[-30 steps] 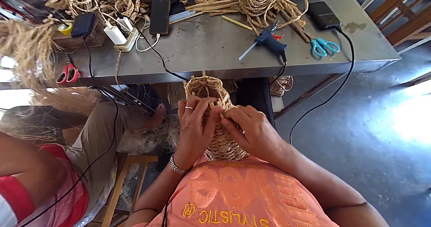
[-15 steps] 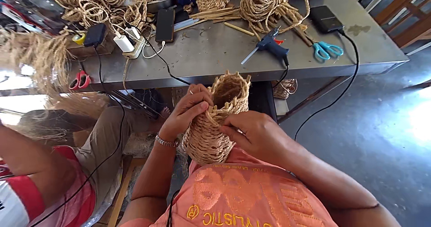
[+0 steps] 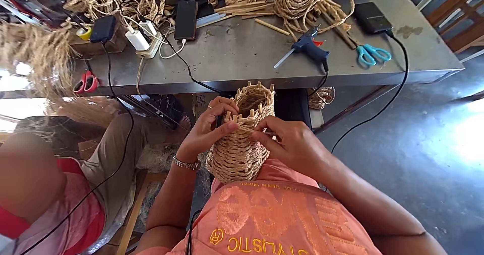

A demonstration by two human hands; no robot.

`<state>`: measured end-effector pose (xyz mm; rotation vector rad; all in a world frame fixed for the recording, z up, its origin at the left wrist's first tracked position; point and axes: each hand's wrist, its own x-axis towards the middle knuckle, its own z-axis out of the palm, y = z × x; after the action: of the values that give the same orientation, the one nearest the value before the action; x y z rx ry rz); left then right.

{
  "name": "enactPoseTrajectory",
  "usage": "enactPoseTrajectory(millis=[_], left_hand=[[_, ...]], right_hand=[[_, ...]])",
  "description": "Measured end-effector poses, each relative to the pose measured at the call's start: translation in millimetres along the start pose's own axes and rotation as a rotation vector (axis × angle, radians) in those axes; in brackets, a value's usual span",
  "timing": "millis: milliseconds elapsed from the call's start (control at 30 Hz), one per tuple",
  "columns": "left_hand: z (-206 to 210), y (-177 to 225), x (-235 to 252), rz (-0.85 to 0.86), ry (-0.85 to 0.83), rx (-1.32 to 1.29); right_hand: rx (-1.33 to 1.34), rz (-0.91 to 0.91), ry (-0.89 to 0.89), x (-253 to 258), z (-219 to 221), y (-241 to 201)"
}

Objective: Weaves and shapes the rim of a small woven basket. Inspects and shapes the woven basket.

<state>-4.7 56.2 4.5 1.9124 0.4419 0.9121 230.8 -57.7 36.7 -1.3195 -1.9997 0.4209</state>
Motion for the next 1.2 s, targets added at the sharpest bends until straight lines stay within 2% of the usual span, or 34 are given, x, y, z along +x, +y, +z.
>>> enactPoseTrajectory(millis=[100,467,800,1200], left_hand=[[1,-5,-2,0.021,0.018,0.028],[8,2,2,0.048,0.048,0.136],[23,1,0,0.042,0.186,0.103],[23,-3,-7,0.016,0.250,0.164]], right_hand=[[0.011,0.045,-0.080,0,-10,4],[-0.115,-0.024,-0.008,10,-25,1],[-0.315,-0.188,0.083,38,-32,-1],[-0.151,-0.192,0.154,52,-10,5]])
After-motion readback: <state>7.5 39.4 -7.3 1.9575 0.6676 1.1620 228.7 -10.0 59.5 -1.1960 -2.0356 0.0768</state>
